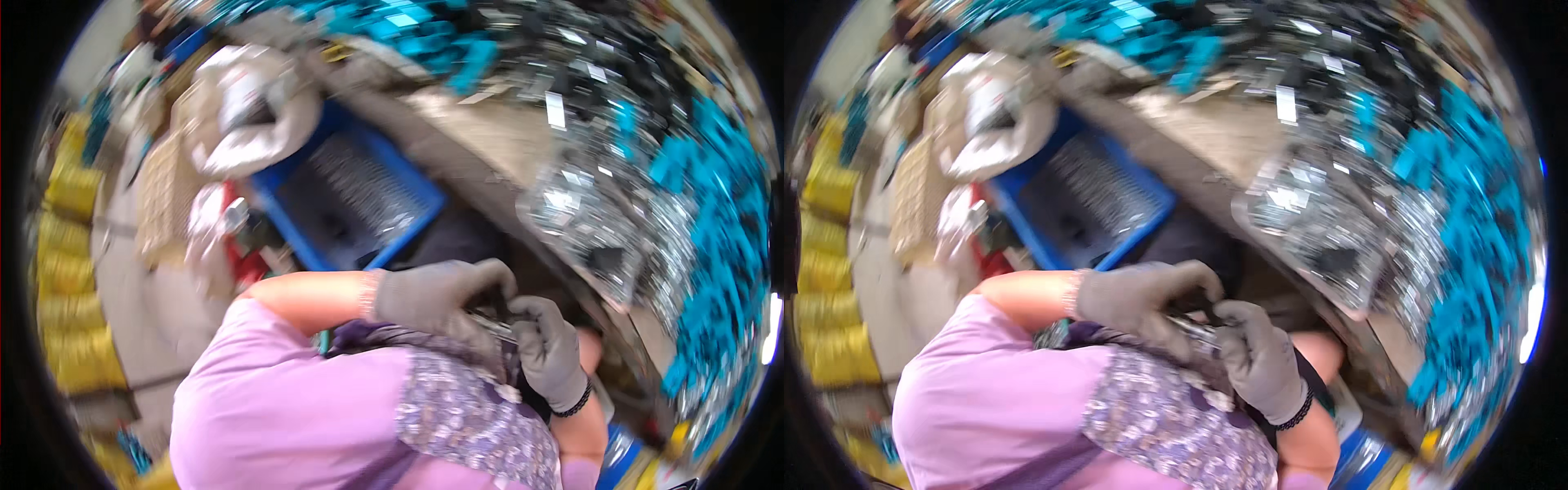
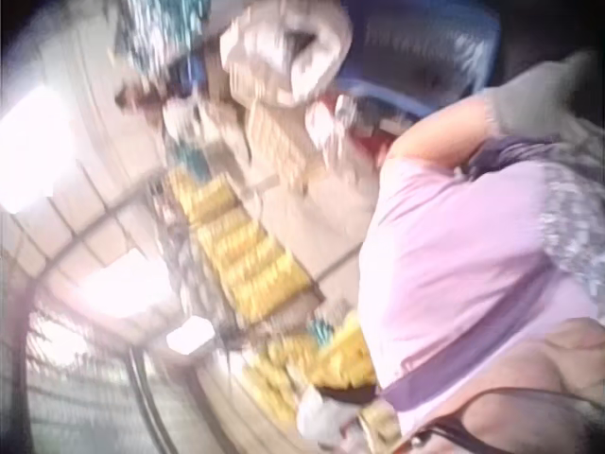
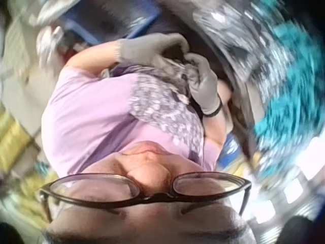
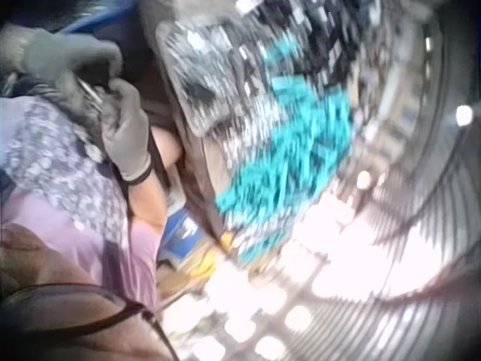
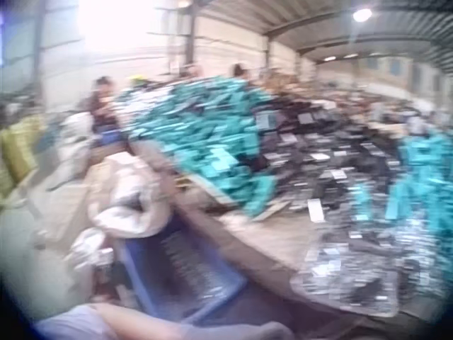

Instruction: Assembling various metal and plastic mechanical components, including screws and housing pieces, at a factory workbench.

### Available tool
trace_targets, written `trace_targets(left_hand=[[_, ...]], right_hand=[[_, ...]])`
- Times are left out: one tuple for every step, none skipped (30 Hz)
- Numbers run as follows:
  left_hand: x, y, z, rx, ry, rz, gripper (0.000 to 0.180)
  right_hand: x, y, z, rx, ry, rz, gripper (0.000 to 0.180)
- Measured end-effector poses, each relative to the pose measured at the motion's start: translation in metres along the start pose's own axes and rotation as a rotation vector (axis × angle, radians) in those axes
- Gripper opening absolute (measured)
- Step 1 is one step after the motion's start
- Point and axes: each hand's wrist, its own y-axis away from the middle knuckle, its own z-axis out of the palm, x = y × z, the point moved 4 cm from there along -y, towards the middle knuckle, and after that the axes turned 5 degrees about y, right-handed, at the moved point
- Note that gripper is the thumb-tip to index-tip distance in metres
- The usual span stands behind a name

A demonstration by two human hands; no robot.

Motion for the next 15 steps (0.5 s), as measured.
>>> trace_targets(left_hand=[[-0.016, 0.015, 0.008, 0.041, 0.023, -0.117, 0.059], [-0.030, 0.030, 0.012, 0.041, 0.053, -0.204, 0.053], [-0.046, 0.046, 0.018, 0.091, 0.117, -0.216, 0.052], [-0.062, 0.059, 0.022, 0.129, 0.178, -0.217, 0.051], [-0.071, 0.072, 0.021, 0.220, 0.213, -0.241, 0.052], [-0.082, 0.083, 0.020, 0.304, 0.247, -0.254, 0.052], [-0.078, 0.094, 0.005, 0.470, 0.204, -0.270, 0.051], [-0.080, 0.109, -0.011, 0.540, 0.389, -0.434, 0.048], [-0.092, 0.122, -0.026, 0.682, 0.548, -0.542, 0.043], [-0.134, 0.140, -0.046, 0.874, 0.714, -0.389, 0.042], [-0.159, 0.153, -0.066, 1.045, 0.861, -0.331, 0.041], [-0.141, 0.155, -0.079, 1.247, 0.911, -0.448, 0.040], [-0.151, 0.156, -0.087, 1.306, 1.058, -0.387, 0.039], [-0.158, 0.154, -0.091, 1.266, 1.042, -0.377, 0.041], [-0.164, 0.155, -0.092, 1.148, 0.980, -0.420, 0.041]], right_hand=[[0.020, -0.002, 0.027, 0.003, -0.073, 0.049, 0.031], [0.039, -0.005, 0.050, 0.009, -0.138, 0.109, 0.032], [0.048, -0.008, 0.068, -0.119, -0.274, 0.258, 0.033], [0.057, -0.010, 0.083, -0.238, -0.390, 0.420, 0.036], [0.058, -0.012, 0.091, -0.310, -0.426, 0.386, 0.044], [0.060, -0.014, 0.097, -0.371, -0.455, 0.357, 0.055], [0.060, -0.019, 0.097, -0.359, -0.412, 0.293, 0.061], [0.060, -0.022, 0.096, -0.336, -0.369, 0.233, 0.068], [0.061, -0.027, 0.095, -0.279, -0.389, 0.196, 0.073], [0.059, -0.031, 0.093, -0.295, -0.387, 0.183, 0.073], [0.060, -0.035, 0.087, -0.249, -0.396, 0.222, 0.075], [0.063, -0.036, 0.080, -0.183, -0.402, 0.272, 0.076], [0.065, -0.034, 0.075, -0.140, -0.420, 0.289, 0.077], [0.069, -0.033, 0.071, -0.103, -0.413, 0.307, 0.077], [0.074, -0.031, 0.070, -0.100, -0.400, 0.282, 0.076]])
